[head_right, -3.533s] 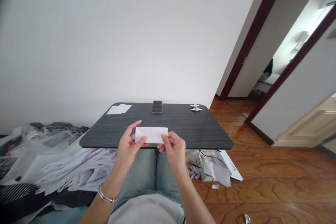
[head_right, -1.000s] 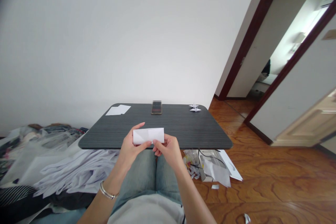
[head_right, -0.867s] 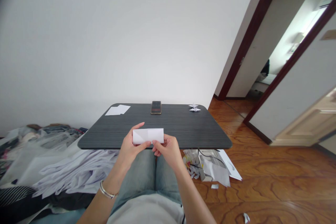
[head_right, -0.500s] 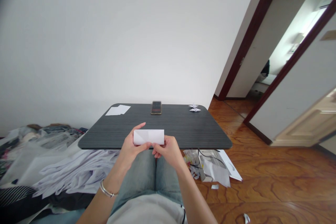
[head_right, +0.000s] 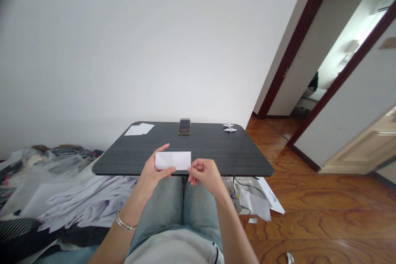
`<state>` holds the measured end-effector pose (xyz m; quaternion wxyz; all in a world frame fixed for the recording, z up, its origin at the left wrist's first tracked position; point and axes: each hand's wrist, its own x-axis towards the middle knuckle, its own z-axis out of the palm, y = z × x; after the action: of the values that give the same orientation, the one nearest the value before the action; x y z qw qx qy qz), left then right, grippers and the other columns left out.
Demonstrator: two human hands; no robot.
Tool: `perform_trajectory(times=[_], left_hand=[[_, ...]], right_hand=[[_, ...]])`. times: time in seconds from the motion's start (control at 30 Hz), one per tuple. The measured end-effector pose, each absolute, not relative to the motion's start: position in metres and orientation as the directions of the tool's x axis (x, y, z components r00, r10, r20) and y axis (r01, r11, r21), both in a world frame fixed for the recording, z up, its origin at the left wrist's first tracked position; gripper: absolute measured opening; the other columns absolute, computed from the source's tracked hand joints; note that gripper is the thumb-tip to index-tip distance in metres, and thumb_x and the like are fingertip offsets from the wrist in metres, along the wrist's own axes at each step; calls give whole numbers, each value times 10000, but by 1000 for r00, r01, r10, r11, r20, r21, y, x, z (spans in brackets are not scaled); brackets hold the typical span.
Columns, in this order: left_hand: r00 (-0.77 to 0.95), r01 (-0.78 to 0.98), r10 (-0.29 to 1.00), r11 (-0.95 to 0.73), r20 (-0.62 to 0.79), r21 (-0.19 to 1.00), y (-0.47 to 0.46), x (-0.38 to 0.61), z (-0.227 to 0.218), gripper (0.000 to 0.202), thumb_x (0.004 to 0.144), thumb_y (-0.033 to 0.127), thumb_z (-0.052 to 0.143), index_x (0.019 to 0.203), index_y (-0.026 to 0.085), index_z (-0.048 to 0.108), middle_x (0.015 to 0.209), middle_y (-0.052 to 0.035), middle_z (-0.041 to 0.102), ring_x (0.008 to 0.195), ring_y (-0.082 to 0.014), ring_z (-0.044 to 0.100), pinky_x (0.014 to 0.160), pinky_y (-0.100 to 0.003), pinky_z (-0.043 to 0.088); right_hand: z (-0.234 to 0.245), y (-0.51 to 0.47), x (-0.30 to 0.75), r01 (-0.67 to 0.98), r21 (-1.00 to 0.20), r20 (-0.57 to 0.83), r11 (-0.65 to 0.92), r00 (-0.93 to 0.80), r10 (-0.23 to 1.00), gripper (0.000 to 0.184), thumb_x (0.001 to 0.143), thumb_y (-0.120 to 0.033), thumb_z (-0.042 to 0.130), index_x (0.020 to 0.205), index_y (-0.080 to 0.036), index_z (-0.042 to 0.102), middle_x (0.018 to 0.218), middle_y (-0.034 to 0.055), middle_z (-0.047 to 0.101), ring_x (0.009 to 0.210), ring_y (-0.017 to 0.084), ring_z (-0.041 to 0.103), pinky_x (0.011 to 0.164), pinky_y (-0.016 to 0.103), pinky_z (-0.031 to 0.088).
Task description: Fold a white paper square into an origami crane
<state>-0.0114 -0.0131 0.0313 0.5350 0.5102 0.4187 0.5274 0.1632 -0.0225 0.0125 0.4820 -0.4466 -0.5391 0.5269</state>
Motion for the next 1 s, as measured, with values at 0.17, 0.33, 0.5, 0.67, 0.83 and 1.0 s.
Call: perform_trajectory(times=[0.17, 0.33, 0.5, 0.67, 0.83, 1.0], left_hand=[[76, -142, 993, -77, 88, 987, -14, -13, 30, 779, 521, 154, 739, 1243, 174, 447, 727, 28, 562, 539, -79, 510, 440, -173, 467], [46, -154, 995, -84, 92, 984, -13, -15, 30, 763, 529, 154, 735, 1237, 171, 451, 737, 24, 564, 539, -75, 509, 442, -170, 466], [48, -140, 994, -92, 100, 986, -12, -11, 31, 770, 523, 179, 741, 1235, 167, 447, 745, 20, 568, 553, -89, 531, 451, -189, 482], [95, -134, 991, -83, 96, 988, -14, -9, 31, 768, 538, 190, 737, 1240, 160, 427, 756, 7, 606, 568, -103, 567, 490, -203, 496], [180, -150, 982, -27, 55, 988, -14, -17, 32, 749, 596, 208, 718, 1258, 129, 377, 661, 6, 636, 545, -109, 589, 508, -196, 478], [210, -146, 977, -16, 47, 989, -12, -21, 32, 715, 622, 234, 715, 1249, 147, 384, 715, -16, 660, 550, -112, 598, 513, -205, 478]], right_hand=[[15, -25, 167, -15, -998, 55, 53, -139, 989, 262, 662, -371, 677, 606, -141, 566, 441, -4, 616, 332, 86, 524, 357, 186, 440], [17, -25, 169, -43, -997, 73, 68, -109, 991, 268, 675, -377, 677, 610, -144, 559, 452, -2, 623, 345, 89, 537, 366, 183, 448], [13, -22, 158, -129, -990, 78, 60, -140, 987, 320, 692, -451, 649, 723, -146, 561, 469, -7, 633, 345, 98, 549, 350, 175, 441], [9, -21, 145, -149, -985, 106, 88, -118, 987, 347, 697, -473, 641, 655, -135, 577, 450, 3, 622, 330, 92, 535, 347, 176, 440], [8, -21, 148, -148, -985, 98, 86, -72, 993, 349, 699, -477, 642, 661, -135, 579, 442, 7, 623, 316, 93, 523, 335, 177, 431], [5, -20, 150, -148, -986, 87, 77, -60, 994, 347, 705, -478, 635, 674, -137, 577, 441, 4, 622, 314, 91, 516, 334, 175, 422]])
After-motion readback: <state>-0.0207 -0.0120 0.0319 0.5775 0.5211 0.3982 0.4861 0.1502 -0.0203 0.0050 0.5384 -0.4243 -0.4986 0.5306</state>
